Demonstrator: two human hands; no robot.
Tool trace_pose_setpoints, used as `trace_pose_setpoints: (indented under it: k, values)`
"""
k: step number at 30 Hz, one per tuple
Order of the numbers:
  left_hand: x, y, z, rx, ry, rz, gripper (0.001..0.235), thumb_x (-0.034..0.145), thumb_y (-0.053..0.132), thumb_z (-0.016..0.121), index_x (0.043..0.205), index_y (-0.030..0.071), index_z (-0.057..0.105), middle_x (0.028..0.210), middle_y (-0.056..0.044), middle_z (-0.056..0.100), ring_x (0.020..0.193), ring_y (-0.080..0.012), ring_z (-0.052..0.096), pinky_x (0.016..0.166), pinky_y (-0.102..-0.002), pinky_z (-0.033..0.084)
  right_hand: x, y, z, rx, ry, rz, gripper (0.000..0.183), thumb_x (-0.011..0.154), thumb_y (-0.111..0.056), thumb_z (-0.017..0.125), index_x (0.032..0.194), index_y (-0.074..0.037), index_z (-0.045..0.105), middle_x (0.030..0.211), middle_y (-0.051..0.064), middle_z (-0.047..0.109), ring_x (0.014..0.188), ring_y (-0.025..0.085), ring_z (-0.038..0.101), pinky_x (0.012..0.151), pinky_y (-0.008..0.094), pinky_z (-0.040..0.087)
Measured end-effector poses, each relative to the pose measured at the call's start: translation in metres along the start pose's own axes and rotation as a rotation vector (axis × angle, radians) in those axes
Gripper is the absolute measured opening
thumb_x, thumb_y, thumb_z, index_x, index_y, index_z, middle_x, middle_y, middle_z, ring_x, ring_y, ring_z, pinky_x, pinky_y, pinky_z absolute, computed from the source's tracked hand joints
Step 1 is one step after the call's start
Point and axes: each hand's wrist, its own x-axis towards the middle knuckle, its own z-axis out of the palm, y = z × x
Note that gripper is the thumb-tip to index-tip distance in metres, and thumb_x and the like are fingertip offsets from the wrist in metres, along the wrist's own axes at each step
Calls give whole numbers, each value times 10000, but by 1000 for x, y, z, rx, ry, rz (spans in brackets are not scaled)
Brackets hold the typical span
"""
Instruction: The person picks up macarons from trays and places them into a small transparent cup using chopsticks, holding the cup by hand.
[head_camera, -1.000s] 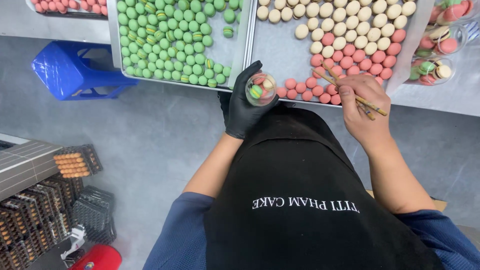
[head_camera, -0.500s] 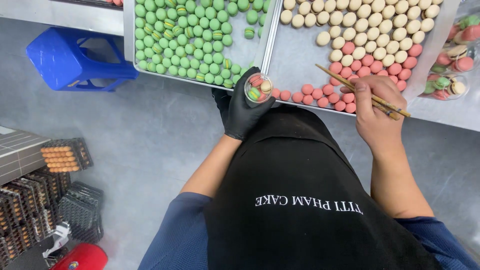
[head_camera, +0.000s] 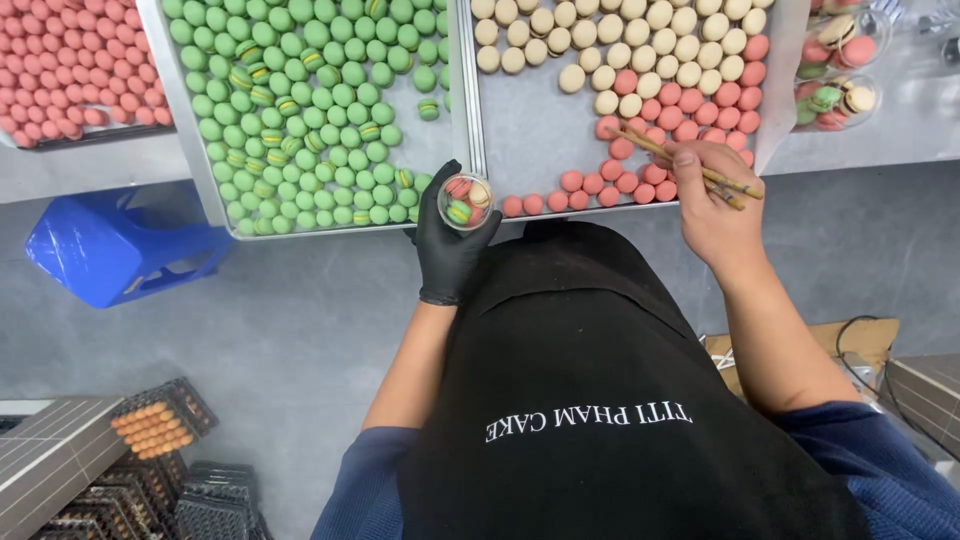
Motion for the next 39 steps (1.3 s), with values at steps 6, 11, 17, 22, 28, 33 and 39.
trace_pose_setpoints:
  k: [6,11,17,22,28,33,39]
  values:
    - [2,8,0,71,-22,80,756,803,81,896,1455,16,518,1400,-130,604,1279,-238,638,1112,-367,531,-9,3,4,-19,-24,-132,201,1163,-139,599,1160,12,731,1113,116,738,1146,232,665,1024,348,508]
    - [8,7,-4,112,-10,112,781,786,114,920,1458,39,529,1402,-111,606,1280,-254,641,1119,-372,533,-9,-10,17,-4,-87,-113,166,1110,-124,642,1153,-13,758,1174,136,694,1121,229,653,934,326,525]
    - [8,2,-4,153,-9,216,792,760,156,941,1434,50,538,1450,-119,580,1325,-287,605,1149,-401,506,-5,-10,25,-43,-109,-130,135,1088,-92,678,1153,-7,761,1138,135,703,1076,227,667,913,327,528]
    - [7,6,-3,142,-18,201,766,775,170,944,1420,49,548,1465,-123,578,1336,-288,599,1156,-401,501,-4,-10,20,-29,-117,-94,131,1098,-83,668,1161,-9,756,1124,130,712,1080,228,680,901,320,539]
    - [9,4,-1,154,0,181,766,768,187,942,1411,45,551,1438,-123,586,1327,-296,598,1140,-406,508,-9,-45,-8,90,-106,-83,154,1150,-72,622,1183,38,726,1190,158,712,1085,220,681,973,328,550]
    - [15,5,0,212,2,259,767,748,207,928,1406,63,561,1404,-124,622,1322,-317,608,1138,-431,504,-10,-106,-26,268,-145,-81,174,1050,-87,566,1065,31,694,1110,118,712,1002,187,688,901,320,569]
    - [18,14,-1,216,-29,269,772,762,309,934,1393,63,565,1334,-117,629,1278,-319,618,1104,-441,506,-21,-93,-9,200,-285,-229,151,1131,-55,608,1100,57,704,1130,160,715,1072,216,692,1031,323,543]
